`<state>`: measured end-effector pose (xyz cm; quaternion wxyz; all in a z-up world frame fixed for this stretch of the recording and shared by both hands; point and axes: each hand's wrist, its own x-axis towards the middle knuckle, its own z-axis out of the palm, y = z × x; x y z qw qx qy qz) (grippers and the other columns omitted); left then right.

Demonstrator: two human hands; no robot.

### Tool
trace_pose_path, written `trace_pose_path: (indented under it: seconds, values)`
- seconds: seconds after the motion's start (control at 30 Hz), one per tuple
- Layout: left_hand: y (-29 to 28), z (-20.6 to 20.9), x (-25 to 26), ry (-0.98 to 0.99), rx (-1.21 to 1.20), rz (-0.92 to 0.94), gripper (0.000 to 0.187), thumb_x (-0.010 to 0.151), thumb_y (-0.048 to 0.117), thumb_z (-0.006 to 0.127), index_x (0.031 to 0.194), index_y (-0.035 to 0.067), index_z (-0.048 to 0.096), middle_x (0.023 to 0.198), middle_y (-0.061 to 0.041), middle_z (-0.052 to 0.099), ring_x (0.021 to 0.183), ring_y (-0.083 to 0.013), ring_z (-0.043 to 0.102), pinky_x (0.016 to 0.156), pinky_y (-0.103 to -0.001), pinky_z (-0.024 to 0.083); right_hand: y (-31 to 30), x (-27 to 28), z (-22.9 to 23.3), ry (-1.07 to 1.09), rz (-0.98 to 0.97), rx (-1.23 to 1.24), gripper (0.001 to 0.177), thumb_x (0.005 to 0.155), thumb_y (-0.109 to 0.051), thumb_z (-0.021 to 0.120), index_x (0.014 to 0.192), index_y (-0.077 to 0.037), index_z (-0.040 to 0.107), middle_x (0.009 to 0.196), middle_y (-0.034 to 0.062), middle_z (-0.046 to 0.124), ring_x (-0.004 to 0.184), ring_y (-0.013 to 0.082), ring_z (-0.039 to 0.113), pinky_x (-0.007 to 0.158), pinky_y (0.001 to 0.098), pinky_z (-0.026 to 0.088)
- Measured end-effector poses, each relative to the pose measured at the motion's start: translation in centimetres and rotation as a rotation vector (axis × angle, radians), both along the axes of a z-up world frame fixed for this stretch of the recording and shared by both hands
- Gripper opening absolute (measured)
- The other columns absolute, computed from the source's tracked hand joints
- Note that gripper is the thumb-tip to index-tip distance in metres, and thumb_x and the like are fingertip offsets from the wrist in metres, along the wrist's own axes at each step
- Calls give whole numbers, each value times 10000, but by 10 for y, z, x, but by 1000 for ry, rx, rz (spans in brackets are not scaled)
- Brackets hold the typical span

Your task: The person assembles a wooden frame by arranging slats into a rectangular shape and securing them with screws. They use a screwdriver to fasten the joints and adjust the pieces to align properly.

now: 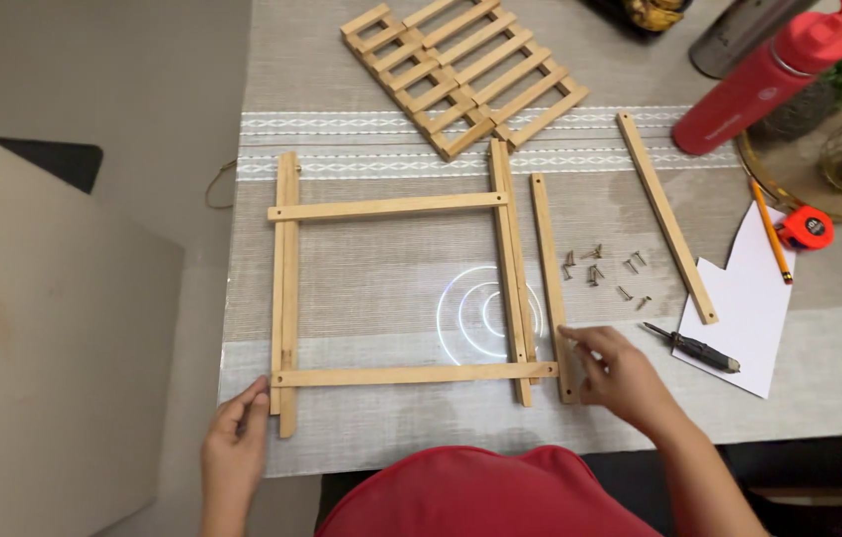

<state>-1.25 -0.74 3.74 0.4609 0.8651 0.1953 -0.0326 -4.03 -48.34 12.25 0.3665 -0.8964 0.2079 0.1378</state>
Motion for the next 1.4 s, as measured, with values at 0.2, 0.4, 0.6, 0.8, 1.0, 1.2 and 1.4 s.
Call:
trace_pose_path:
  seconds: [0.2, 0.4, 0.6, 0.8, 1.0, 1.2, 1.4]
  values:
    - [-6, 14, 12, 106, -18, 24, 340, 995, 291, 618, 1279, 158, 749, 1187, -92, 737, 1023, -188, 695, 902, -326, 527, 17, -12, -13, 30, -45, 129, 357, 953, -180, 663, 1307, -153, 707, 1025, 82, 781, 679, 166, 688, 656, 321, 599]
    - [-8, 13, 18, 125, -24, 38, 352, 993, 288, 624, 1291, 141, 738, 1119, -93, 759, 974, -184, 702, 887, -316, 526, 29, -8, -1, 189, -189, 254, 358, 959, -207, 686, 1310, -137, 694, 1003, 73, 808, 548, 171, 644, 557, 335, 584]
    - [-1, 3, 18, 122, -79, 74, 347, 987, 287, 630, 1276, 134, 748, 994, -59, 793, 891, -141, 701, 837, -287, 533, 32, -4, -6, 196, -171, 234, 353, 958, -201, 698, 1302, -124, 709, 952, 83, 807, 534, 171, 670, 545, 331, 586]
    - [4, -15, 18, 191, -53, 95, 355, 993, 286, 654, 1309, 162, 755, 930, -90, 774, 833, -140, 663, 800, -288, 542, 26, -5, -19, 203, -162, 225, 337, 963, -195, 701, 1294, -133, 712, 846, 93, 775, 495, 178, 671, 498, 338, 571]
    - [10, -42, 19, 129, -162, 139, 344, 960, 258, 683, 1274, 139, 758, 943, -44, 810, 859, -94, 698, 844, -254, 535, 23, -7, -27, 199, -191, 284, 332, 973, -167, 696, 1302, -129, 717, 803, 124, 739, 473, 167, 618, 469, 336, 532]
    - [15, -54, 22, 136, -135, 171, 349, 945, 267, 710, 1259, 131, 776, 903, -57, 802, 836, -100, 703, 840, -268, 540, 23, -7, -29, 173, -167, 276, 341, 959, -158, 680, 1300, -148, 702, 847, 59, 782, 508, 155, 638, 496, 325, 553]
    - [7, -3, 31, 80, -114, 157, 368, 984, 290, 715, 1315, 141, 773, 903, -86, 752, 808, -112, 618, 804, -280, 515, 24, 2, -10, 77, -85, 181, 363, 932, -213, 701, 1294, -188, 728, 915, 44, 743, 623, 148, 703, 593, 292, 603]
